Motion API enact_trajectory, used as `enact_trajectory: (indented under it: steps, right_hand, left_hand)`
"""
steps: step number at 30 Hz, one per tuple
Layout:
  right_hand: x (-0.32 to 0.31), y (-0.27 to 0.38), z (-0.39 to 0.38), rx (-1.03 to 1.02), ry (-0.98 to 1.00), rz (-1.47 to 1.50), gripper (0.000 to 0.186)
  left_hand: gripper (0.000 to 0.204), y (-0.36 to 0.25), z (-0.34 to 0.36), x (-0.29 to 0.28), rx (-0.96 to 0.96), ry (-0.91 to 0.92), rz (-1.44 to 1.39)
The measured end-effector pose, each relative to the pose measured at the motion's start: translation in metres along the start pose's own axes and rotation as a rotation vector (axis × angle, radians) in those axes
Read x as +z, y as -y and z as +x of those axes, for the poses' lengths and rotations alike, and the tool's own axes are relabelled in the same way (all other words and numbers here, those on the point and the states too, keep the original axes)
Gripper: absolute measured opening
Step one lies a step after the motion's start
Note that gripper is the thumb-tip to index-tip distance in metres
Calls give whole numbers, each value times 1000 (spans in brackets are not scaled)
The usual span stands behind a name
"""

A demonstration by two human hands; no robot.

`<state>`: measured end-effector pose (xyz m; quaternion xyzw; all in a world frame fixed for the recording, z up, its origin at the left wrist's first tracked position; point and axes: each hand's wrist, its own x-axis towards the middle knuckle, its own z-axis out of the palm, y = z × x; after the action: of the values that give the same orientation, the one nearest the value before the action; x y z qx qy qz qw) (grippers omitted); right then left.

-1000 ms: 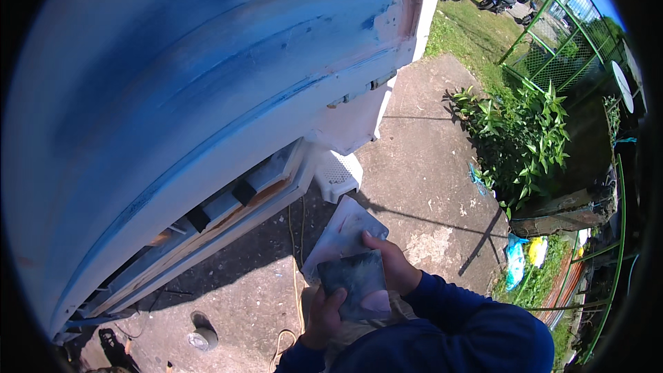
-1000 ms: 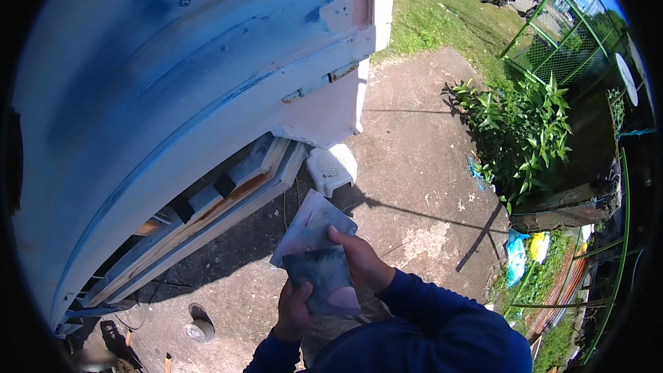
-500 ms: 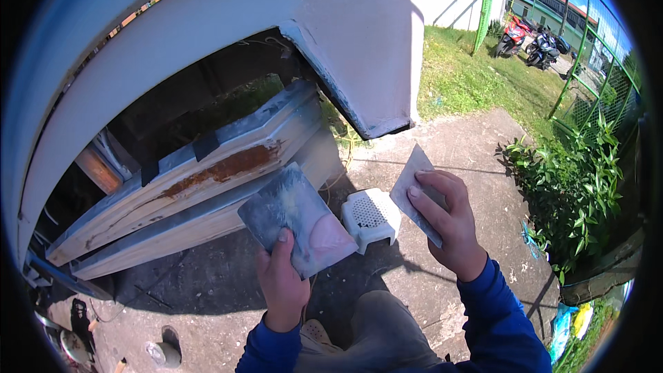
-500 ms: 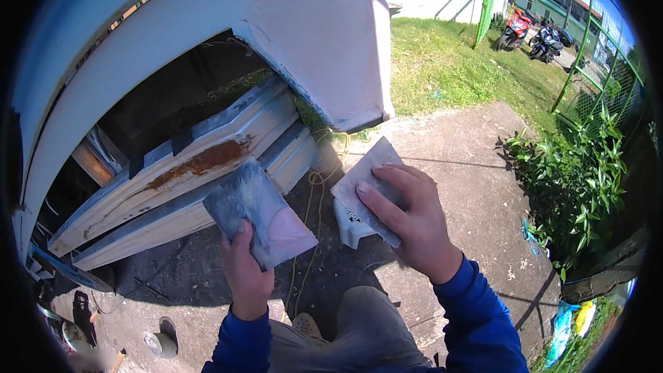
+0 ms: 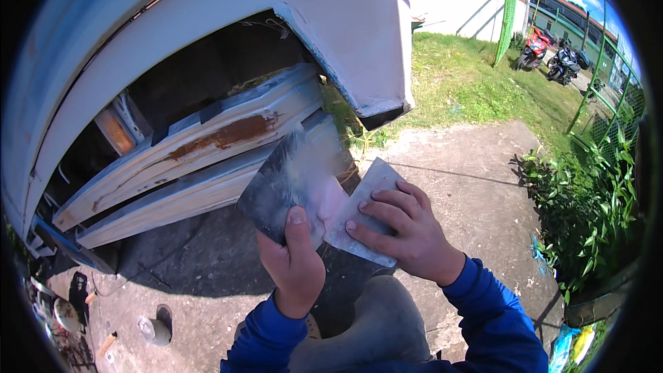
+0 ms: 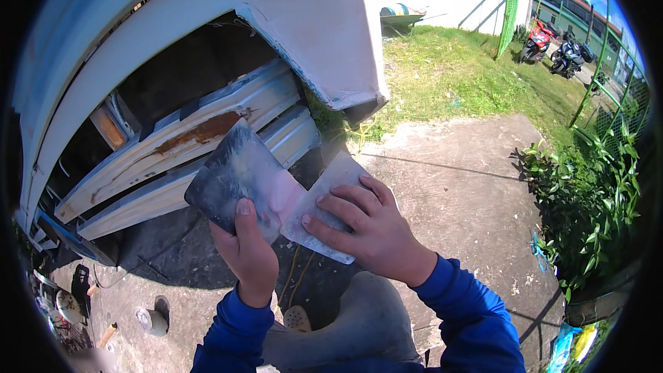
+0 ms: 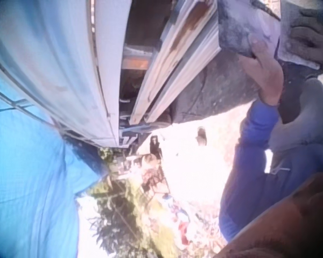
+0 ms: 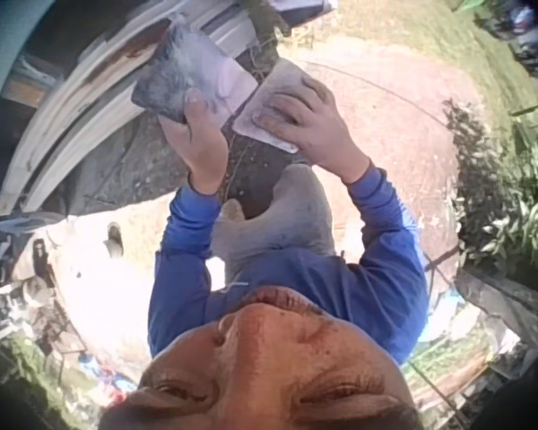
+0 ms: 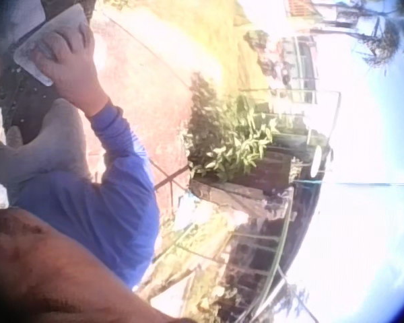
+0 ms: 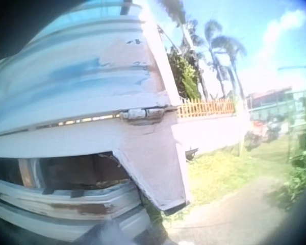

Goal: The person retrieves sandpaper from a hand truck and walks to a large white car bumper. They use the sandpaper to smooth the surface of the bumper, focusing on the edges and corners. The person switches between different pieces of sandpaper during the process.

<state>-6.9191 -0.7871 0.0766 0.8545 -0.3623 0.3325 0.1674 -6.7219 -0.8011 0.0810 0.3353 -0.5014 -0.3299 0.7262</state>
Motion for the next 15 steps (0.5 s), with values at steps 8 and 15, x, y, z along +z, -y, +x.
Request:
enact_trajectory:
  steps: [8,15]
  right_hand:
    - [80,-25,-144,1153,-355,1921,52]
    - [63,-30,-152,1096,-661,2303,81]
  left_hand:
    - [40,28,4,-21,-157,-77,-159]
    - [38,96,-22,-42,-390,-10,-103]
